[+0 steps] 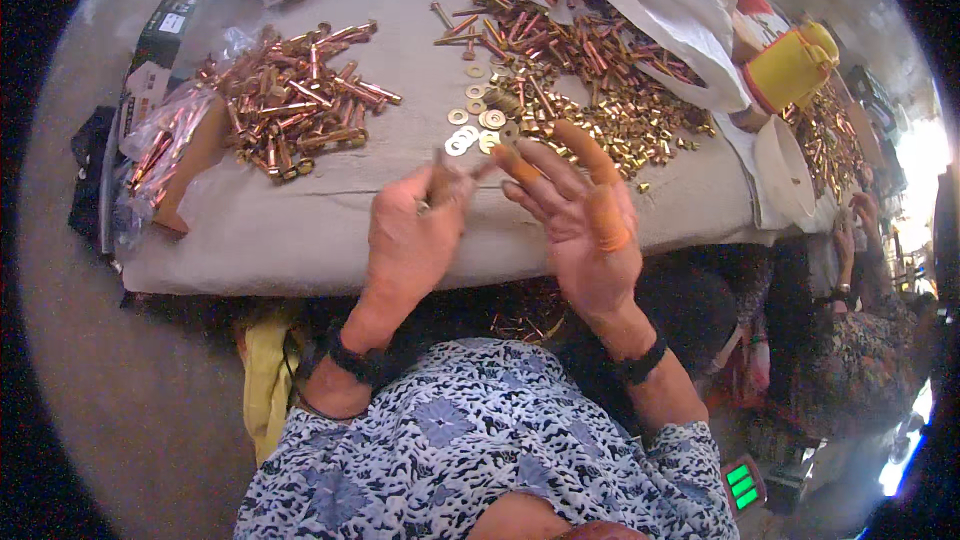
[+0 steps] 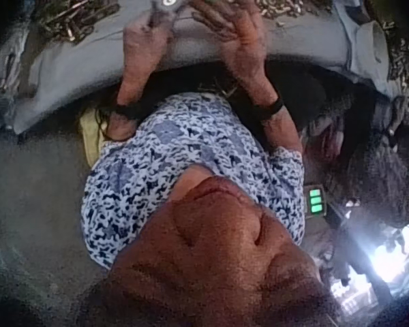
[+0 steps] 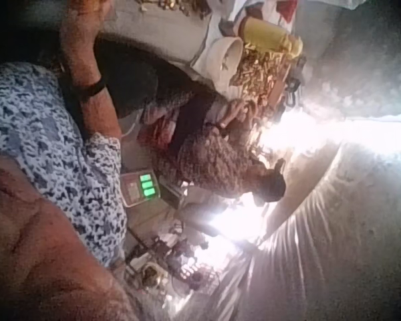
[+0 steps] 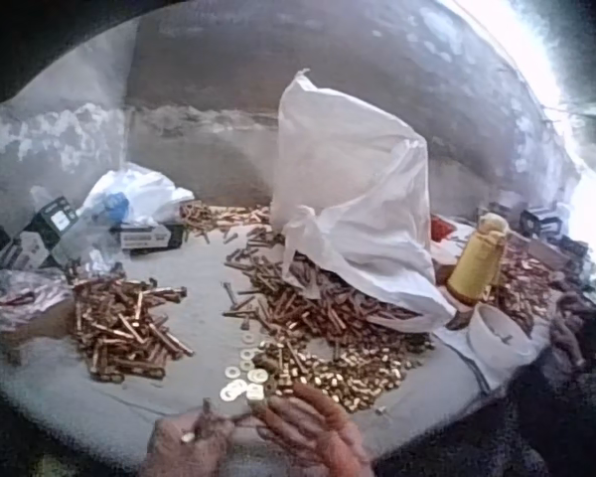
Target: Assembling metal washers and screws onto rods.
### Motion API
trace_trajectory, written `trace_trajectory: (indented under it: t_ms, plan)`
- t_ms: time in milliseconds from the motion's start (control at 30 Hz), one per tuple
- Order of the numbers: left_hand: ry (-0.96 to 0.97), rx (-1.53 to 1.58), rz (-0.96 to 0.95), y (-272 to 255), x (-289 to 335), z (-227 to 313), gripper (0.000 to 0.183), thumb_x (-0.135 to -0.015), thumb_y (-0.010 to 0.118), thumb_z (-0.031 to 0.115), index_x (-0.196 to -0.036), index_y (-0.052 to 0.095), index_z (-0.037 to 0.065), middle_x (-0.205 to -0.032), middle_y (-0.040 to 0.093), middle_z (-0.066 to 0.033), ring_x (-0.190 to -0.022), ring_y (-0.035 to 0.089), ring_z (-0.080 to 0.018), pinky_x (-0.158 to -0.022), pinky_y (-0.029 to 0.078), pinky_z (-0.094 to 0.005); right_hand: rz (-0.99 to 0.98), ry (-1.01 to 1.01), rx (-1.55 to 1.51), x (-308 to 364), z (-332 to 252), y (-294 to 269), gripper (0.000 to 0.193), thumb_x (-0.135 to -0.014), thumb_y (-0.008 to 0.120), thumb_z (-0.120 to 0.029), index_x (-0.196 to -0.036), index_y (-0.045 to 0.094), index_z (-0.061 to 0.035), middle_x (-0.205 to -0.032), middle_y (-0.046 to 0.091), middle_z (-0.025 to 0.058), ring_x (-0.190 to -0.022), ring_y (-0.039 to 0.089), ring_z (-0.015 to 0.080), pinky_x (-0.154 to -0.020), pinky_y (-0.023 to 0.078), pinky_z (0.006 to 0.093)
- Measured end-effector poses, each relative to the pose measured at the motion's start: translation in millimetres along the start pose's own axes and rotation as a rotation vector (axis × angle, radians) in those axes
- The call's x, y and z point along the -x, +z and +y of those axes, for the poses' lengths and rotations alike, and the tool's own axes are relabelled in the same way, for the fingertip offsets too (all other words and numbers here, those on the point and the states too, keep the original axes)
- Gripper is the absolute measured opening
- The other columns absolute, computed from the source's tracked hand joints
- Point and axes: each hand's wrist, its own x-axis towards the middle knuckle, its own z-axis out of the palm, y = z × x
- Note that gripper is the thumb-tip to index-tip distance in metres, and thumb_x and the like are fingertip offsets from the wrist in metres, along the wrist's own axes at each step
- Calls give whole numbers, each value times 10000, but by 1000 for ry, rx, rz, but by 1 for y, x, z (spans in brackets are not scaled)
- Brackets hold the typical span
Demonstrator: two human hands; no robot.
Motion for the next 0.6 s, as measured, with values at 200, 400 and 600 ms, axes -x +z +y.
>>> trace_trajectory:
  t_ms: [200,400,600]
  plan:
    - [-216,260,-18,-25,-11,15,153,-838,582,158,-868,593,9,-541,496,8,-414,407,-43,-372,306,-208,-56,12,201,8,-18,-18,414,-902,464,-244,-1159,450,79,-988,586,195,-736,635,312,-679,515,372]
    - [-139,261,-168,-19,-1,2,151,-845,573,154,-891,601,13,-544,488,25,-407,398,-29,-357,290,-199,32,82,351,4,-9,-18,280,-863,544,-114,-1107,528,23,-930,603,94,-743,637,172,-647,474,239]
    - [-44,152,-275,-17,2,5,145,-840,578,145,-900,611,17,-566,495,35,-464,422,-25,-409,323,-203,-50,-44,431,5,-2,-16,282,-846,567,-93,-1109,538,2,-917,606,67,-750,622,141,-658,480,238]
